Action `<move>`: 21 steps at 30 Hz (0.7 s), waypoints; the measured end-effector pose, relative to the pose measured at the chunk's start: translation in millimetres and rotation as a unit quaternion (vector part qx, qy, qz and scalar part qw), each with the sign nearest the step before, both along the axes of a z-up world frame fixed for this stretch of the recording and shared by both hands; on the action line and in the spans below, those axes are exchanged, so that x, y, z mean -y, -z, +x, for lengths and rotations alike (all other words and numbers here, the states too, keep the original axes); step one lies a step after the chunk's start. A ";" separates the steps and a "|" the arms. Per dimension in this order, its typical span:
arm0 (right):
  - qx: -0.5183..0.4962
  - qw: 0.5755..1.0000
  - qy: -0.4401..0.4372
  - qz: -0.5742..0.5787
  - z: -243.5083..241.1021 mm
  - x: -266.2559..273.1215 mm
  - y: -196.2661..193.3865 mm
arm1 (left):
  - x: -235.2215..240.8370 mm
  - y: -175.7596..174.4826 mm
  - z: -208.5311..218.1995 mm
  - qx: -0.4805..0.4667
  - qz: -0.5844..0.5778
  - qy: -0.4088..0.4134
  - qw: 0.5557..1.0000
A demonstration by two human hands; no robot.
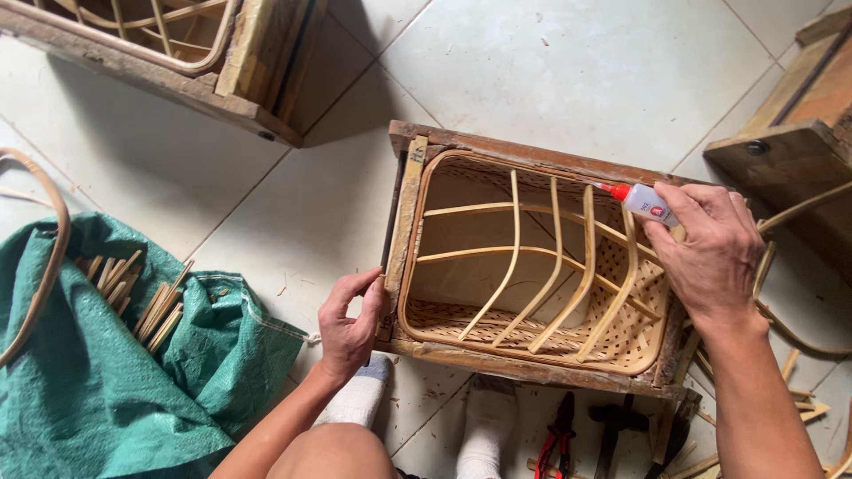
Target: The person applies glue to the inner rim of a rectangular woven basket placed in a wooden mold, then inserts and secures a curved bamboo strip along the top edge using a hammer and pliers. The person adjusts the strip and taps it into place repeatedly.
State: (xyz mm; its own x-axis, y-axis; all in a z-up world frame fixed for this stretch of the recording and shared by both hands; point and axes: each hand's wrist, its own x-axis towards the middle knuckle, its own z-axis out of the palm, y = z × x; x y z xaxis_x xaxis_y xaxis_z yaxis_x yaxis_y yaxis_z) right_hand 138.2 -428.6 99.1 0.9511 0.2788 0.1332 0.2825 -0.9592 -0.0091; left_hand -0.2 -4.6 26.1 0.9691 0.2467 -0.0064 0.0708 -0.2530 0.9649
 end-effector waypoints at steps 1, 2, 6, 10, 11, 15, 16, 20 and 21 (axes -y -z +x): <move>-0.007 1.000 0.004 0.020 -0.5 -4.4 2.0 | -1.3 0.2 -1.2 -0.002 -0.009 -0.002 1.000; -0.002 1.000 -0.008 0.017 0.4 -9.4 5.5 | -2.2 0.2 -2.6 -0.004 -0.017 -0.004 1.000; 0.020 0.999 -0.034 -0.027 10.9 -18.6 14.9 | -0.3 1.4 1.0 0.011 -0.012 -0.012 1.000; -0.006 1.000 -0.023 -0.002 6.3 -18.9 18.0 | -3.6 3.6 -4.1 0.006 -0.013 -0.021 1.000; -0.019 1.000 -0.006 0.022 1.7 -18.8 16.3 | -3.5 5.5 -3.4 -0.001 -0.020 -0.026 0.999; -0.104 0.978 0.070 0.165 -44.7 -29.1 5.1 | -2.8 12.6 -5.2 -0.003 -0.056 -0.047 0.997; -0.123 0.970 0.076 0.196 -54.1 -37.4 4.3 | -2.1 14.6 -6.7 -0.006 -0.073 -0.053 0.996; -0.075 0.964 -0.120 0.223 -66.5 -91.5 6.9 | -1.6 21.5 -9.1 -0.037 -0.158 -0.075 0.984; -0.077 0.961 -0.146 0.221 -62.3 -107.3 6.6 | -0.4 23.0 -9.0 -0.050 -0.184 -0.084 0.978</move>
